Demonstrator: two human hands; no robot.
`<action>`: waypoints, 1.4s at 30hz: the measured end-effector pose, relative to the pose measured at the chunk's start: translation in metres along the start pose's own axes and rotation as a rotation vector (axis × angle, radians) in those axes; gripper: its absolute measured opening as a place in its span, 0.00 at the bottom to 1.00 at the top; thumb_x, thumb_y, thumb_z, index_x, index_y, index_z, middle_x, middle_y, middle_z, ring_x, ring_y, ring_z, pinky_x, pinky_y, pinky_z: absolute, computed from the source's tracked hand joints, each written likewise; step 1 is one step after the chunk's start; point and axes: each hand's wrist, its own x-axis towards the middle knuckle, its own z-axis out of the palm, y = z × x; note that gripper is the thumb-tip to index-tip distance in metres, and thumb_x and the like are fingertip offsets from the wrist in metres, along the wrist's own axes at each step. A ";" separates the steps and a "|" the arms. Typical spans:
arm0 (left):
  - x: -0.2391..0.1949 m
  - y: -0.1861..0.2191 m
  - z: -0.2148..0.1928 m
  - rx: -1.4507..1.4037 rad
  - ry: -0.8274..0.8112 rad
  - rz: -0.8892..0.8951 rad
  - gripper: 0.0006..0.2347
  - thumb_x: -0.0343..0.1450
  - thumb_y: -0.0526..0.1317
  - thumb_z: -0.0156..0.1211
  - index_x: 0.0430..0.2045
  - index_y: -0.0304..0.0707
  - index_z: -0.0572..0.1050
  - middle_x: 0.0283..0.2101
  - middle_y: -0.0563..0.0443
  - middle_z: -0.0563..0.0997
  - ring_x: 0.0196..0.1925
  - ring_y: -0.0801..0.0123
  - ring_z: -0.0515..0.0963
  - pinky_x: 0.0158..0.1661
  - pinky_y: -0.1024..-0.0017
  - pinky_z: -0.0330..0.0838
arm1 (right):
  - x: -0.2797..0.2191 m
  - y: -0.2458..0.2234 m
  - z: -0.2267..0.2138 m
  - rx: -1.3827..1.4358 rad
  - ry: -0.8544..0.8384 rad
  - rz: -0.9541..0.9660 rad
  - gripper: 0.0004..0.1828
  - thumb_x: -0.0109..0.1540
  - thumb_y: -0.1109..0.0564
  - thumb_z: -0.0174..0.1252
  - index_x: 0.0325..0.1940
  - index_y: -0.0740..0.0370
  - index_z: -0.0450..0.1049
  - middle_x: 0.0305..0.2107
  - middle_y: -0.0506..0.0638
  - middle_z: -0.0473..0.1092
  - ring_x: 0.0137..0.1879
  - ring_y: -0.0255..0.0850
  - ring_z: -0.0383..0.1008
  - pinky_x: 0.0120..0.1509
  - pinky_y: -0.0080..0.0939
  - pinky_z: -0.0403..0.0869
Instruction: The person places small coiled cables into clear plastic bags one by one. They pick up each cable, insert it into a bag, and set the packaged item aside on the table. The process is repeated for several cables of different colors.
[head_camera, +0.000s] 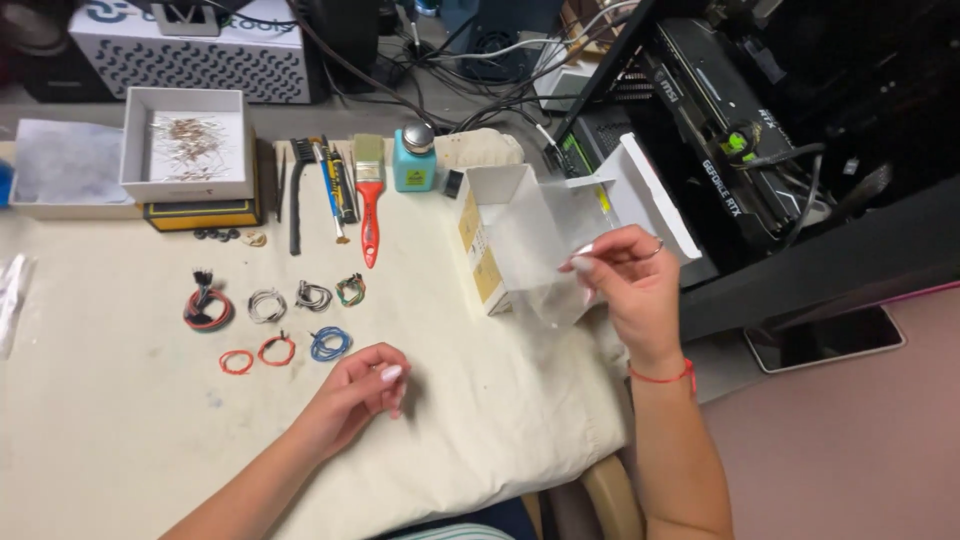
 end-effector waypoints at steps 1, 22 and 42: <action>0.001 0.004 0.005 -0.003 0.012 0.010 0.07 0.71 0.37 0.60 0.37 0.30 0.76 0.25 0.45 0.74 0.25 0.68 0.73 0.29 0.70 0.73 | -0.001 0.011 0.009 0.006 -0.015 -0.001 0.05 0.63 0.67 0.62 0.37 0.64 0.72 0.28 0.57 0.75 0.39 0.47 0.83 0.28 0.27 0.73; -0.012 0.106 -0.042 0.051 0.578 0.455 0.12 0.73 0.42 0.62 0.40 0.28 0.81 0.39 0.39 0.86 0.39 0.60 0.87 0.47 0.64 0.81 | 0.005 0.091 0.131 -0.192 -0.859 0.425 0.10 0.54 0.62 0.73 0.38 0.65 0.85 0.28 0.60 0.80 0.34 0.45 0.76 0.48 0.44 0.73; -0.023 0.128 -0.049 0.215 0.991 0.613 0.14 0.63 0.41 0.80 0.22 0.37 0.75 0.20 0.50 0.79 0.20 0.79 0.77 0.26 0.85 0.72 | 0.008 0.139 0.130 0.167 -0.181 0.506 0.06 0.63 0.60 0.64 0.38 0.68 0.79 0.26 0.55 0.76 0.31 0.35 0.77 0.37 0.30 0.79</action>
